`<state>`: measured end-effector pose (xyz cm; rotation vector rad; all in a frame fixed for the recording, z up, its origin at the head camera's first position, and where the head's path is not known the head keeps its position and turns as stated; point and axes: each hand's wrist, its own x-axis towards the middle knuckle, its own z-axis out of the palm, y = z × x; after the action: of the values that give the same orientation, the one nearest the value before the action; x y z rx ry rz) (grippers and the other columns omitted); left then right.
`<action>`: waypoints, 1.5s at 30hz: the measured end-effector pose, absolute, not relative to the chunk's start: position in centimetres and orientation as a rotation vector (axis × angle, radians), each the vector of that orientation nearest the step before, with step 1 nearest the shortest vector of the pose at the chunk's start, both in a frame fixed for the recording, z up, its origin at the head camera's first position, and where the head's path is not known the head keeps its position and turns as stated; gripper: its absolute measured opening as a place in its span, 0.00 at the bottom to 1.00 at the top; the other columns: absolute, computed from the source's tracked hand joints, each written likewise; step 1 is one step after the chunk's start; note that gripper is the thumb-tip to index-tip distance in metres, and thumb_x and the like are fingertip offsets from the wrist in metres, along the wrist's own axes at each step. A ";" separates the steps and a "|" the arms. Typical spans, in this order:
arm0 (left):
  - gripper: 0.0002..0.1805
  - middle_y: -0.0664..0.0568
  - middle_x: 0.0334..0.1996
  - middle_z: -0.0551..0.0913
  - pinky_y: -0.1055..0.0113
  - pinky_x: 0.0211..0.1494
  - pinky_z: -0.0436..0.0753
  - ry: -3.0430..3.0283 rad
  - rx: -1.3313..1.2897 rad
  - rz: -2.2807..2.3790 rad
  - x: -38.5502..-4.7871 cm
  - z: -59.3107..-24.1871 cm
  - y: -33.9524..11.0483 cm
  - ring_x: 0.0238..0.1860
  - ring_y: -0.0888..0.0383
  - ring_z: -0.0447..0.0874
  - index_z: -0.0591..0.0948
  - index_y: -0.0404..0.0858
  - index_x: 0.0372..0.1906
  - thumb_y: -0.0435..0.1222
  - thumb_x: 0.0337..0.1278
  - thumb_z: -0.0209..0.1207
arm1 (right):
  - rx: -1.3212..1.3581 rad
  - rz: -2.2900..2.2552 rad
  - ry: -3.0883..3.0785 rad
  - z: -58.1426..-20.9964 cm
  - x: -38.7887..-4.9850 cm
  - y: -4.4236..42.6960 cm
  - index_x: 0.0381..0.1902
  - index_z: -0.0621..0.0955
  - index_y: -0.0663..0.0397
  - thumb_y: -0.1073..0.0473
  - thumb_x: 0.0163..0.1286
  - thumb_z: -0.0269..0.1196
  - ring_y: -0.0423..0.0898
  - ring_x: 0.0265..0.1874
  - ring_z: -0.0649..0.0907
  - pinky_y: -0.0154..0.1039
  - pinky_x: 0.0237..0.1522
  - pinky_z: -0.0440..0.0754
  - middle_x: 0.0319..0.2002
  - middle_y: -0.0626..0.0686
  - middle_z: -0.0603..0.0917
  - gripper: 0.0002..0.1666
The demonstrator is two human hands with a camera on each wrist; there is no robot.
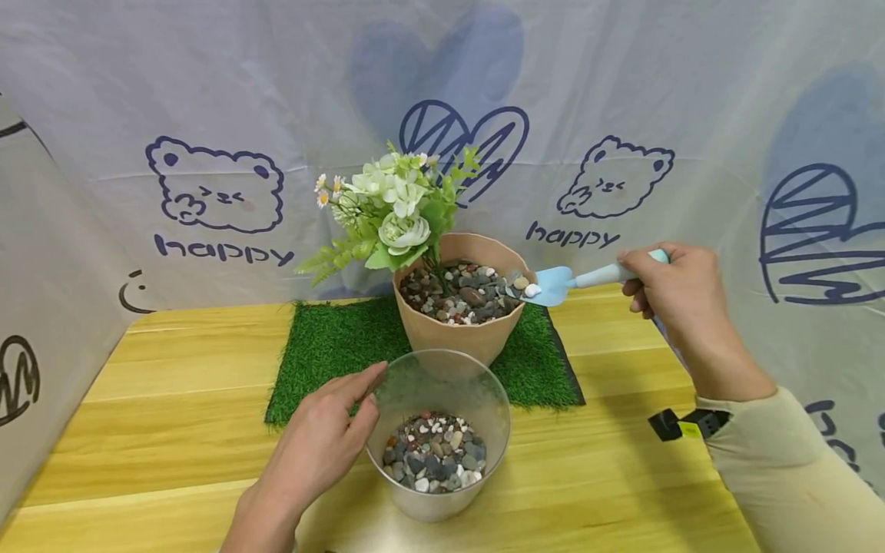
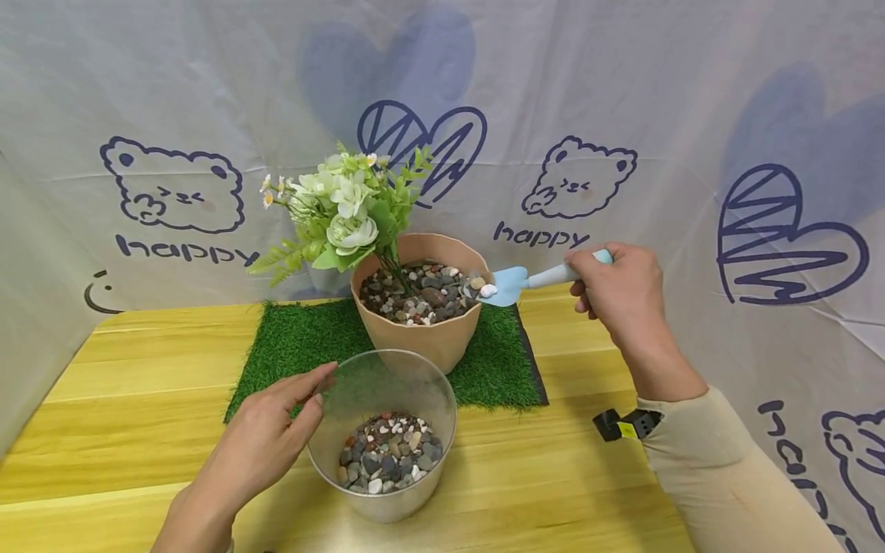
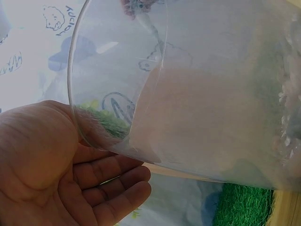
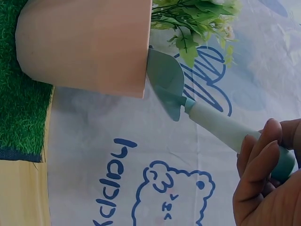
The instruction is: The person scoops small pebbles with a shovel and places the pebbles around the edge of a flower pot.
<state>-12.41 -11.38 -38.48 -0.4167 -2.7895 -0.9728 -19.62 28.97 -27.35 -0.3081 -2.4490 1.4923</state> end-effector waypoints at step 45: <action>0.25 0.45 0.68 0.83 0.47 0.60 0.86 -2.793 -0.421 -0.982 -12.5 -38.5 -11.4 0.64 0.46 0.84 0.78 0.47 0.74 0.39 0.76 0.57 | -0.046 0.970 -2.519 -27.5 -20.5 24.9 0.36 0.86 0.60 0.49 0.74 0.66 0.44 0.13 0.83 0.37 0.12 0.76 0.19 0.53 0.84 0.18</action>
<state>-12.55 -11.43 -38.53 -0.4206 -2.7931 -0.9817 -20.50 24.90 -27.51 -0.0460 -2.5194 0.9695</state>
